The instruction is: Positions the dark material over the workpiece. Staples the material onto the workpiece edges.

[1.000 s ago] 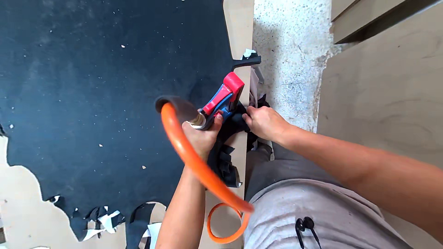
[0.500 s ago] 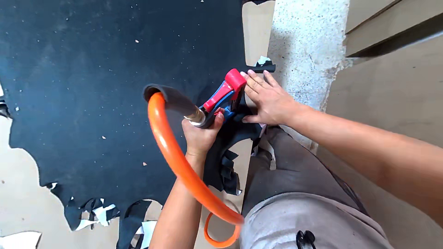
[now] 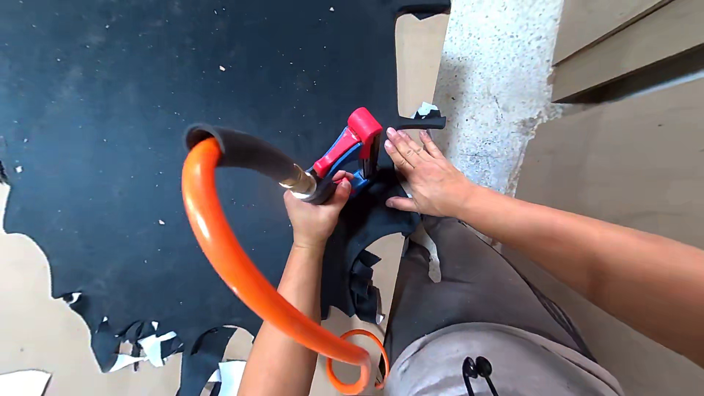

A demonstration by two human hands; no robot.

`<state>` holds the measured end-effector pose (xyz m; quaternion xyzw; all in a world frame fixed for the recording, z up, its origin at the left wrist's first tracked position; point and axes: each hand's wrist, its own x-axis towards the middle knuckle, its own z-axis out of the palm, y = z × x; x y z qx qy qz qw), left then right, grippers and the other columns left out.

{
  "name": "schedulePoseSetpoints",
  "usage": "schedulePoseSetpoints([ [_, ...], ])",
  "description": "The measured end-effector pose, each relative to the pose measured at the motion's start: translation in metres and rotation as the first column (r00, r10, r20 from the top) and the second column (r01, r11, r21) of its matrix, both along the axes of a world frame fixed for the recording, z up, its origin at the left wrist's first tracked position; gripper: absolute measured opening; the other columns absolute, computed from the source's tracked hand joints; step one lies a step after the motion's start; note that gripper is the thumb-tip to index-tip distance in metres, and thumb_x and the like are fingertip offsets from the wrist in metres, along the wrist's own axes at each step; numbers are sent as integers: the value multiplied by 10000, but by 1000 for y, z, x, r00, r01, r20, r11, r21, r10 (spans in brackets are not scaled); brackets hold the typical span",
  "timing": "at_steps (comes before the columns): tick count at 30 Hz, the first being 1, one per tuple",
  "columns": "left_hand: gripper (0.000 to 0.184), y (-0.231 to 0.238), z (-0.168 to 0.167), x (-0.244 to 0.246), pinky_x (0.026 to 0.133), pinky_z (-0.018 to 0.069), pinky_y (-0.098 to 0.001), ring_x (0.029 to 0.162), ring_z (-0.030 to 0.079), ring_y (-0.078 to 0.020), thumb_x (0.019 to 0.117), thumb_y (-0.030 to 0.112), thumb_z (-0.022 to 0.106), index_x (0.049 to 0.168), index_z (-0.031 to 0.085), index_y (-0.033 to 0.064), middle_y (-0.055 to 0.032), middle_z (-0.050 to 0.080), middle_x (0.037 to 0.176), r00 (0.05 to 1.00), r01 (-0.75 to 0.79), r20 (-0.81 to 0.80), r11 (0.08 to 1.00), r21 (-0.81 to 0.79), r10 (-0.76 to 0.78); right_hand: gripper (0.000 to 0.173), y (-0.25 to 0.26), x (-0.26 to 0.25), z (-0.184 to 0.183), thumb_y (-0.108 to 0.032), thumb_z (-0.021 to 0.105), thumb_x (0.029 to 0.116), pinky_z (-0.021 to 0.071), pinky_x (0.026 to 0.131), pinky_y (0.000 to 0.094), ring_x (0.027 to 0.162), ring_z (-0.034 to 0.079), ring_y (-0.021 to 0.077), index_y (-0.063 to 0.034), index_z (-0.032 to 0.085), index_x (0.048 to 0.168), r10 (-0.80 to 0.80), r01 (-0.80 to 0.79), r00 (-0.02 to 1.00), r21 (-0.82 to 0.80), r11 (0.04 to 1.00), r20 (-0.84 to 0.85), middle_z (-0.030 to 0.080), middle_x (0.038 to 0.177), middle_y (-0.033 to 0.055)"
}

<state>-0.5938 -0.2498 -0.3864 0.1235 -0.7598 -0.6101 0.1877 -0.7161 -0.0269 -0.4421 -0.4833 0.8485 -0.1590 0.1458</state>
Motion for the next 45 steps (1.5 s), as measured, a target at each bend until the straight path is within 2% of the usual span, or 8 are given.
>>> schedulePoseSetpoints([
  [5,349,1,-1,-5,855,644,-486,906,760,-283,837,142,819,1080,648,-40,-142,763,968,999,31,-26,999,-11,-31,1112,0,-1,1,-828,376,898,44,1270,611,1601,126,291,-11,207,1634,1,-1,1000,-29,1000,-6,139,1724,158],
  [10,299,-11,-1,-8,848,652,-480,903,767,-293,839,155,812,1037,671,-21,-144,774,969,999,-52,5,998,-22,52,1153,-2,0,2,-823,420,888,51,1273,608,1606,86,284,-2,128,1643,6,-6,1000,23,1000,-13,58,1735,155],
  [16,310,-8,-1,-15,847,647,-464,887,757,-250,844,175,818,1046,669,-7,-108,761,951,999,-44,-15,998,-43,43,1151,-2,-2,3,-808,471,879,61,1276,605,1605,98,284,-15,141,1645,1,-1,1000,6,1000,5,75,1733,159],
  [21,285,-21,-1,-20,846,655,-458,899,770,-270,847,146,804,1044,679,-18,-128,779,971,995,-103,-22,992,-72,102,1143,-2,0,3,-815,449,882,74,1275,603,1604,110,282,-12,159,1642,-1,1,1000,-1,1000,-17,85,1734,152],
  [30,232,-20,2,-27,857,646,-398,902,761,-188,859,108,776,1042,678,4,-72,771,964,994,-110,-27,990,-85,108,1145,-1,-3,4,-818,429,886,74,1276,595,1603,113,281,1,156,1639,11,-10,999,23,1000,-39,88,1729,169],
  [34,230,-26,-3,-27,858,652,-442,913,772,-249,863,135,776,1026,692,-4,-113,783,977,985,-169,-34,981,-95,167,1142,-2,-1,4,-815,426,893,76,1278,589,1602,120,280,8,154,1637,13,-12,999,22,1000,-49,97,1728,170],
  [42,257,-26,-10,-29,827,655,-446,877,764,-219,836,178,799,1000,701,7,-98,772,938,979,-198,7,950,-241,205,1137,-2,-5,4,-818,403,895,62,1275,604,1606,91,288,11,163,1635,17,-16,1000,38,999,-25,82,1733,154],
  [45,232,-15,-10,-29,825,656,-442,875,765,-217,838,163,783,998,705,14,-95,772,939,963,-262,11,944,-203,269,1148,-2,-3,4,-819,410,894,71,1275,600,1603,109,291,23,154,1632,20,-17,999,50,999,-46,82,1731,168],
])
